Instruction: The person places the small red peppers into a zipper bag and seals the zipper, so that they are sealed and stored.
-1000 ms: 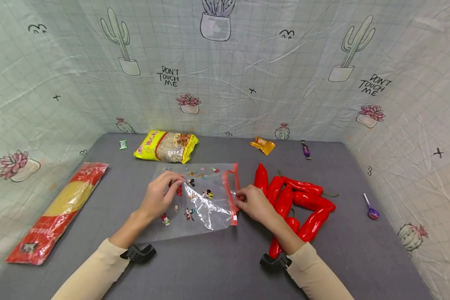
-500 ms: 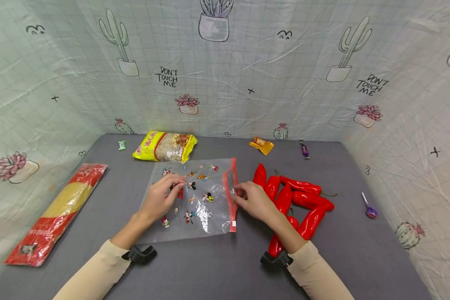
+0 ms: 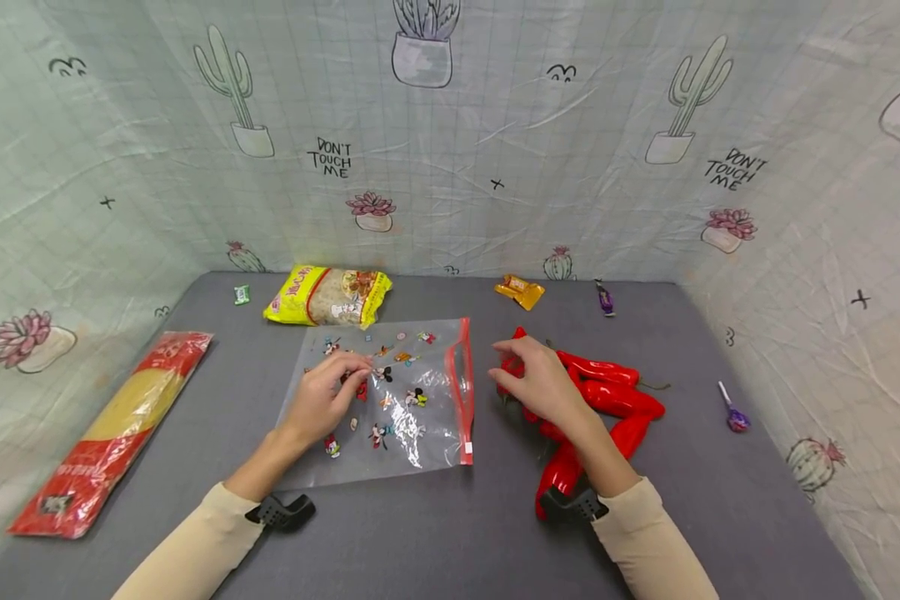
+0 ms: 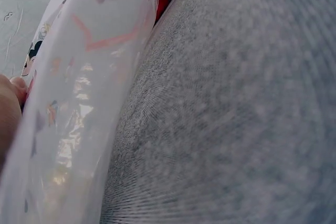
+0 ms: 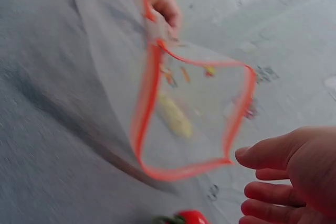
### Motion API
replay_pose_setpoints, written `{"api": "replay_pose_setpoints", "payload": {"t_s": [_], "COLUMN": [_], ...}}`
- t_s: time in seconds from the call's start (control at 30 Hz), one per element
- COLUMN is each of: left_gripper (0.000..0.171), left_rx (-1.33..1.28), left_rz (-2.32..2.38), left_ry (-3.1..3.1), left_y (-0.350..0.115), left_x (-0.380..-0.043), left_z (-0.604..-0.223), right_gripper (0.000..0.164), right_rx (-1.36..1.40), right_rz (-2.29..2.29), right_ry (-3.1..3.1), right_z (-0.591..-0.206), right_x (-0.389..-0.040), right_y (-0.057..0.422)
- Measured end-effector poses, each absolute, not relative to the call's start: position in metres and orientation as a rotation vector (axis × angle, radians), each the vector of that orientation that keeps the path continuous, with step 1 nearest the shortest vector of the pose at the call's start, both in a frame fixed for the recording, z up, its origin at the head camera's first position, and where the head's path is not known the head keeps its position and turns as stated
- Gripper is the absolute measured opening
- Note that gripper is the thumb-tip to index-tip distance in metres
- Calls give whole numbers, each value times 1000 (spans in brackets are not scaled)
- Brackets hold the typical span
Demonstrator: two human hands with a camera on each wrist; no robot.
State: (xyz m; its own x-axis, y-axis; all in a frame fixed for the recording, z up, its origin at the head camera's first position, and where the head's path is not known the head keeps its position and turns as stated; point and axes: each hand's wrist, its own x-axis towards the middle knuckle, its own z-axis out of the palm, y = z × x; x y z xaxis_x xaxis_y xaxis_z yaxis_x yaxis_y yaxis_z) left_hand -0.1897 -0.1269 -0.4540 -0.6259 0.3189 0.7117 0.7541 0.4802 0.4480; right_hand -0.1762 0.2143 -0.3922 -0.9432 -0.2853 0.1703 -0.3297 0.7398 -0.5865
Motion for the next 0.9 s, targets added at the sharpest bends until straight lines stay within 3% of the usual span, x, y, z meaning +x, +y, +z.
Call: {"api": "replay_pose_setpoints", "payload": {"t_s": [0.9], "left_gripper": [6], "left_rx": [-878], "left_rz": [-1028], "left_ry": [-2196], "left_y": [-127], "left_x": [-188], "left_z": [-454], "right_gripper": [56], "right_rx": [125], "right_rz": [826], "right_ry": [-3050], "right_z": [-394], "right_x": [-166], "right_y": [367]}}
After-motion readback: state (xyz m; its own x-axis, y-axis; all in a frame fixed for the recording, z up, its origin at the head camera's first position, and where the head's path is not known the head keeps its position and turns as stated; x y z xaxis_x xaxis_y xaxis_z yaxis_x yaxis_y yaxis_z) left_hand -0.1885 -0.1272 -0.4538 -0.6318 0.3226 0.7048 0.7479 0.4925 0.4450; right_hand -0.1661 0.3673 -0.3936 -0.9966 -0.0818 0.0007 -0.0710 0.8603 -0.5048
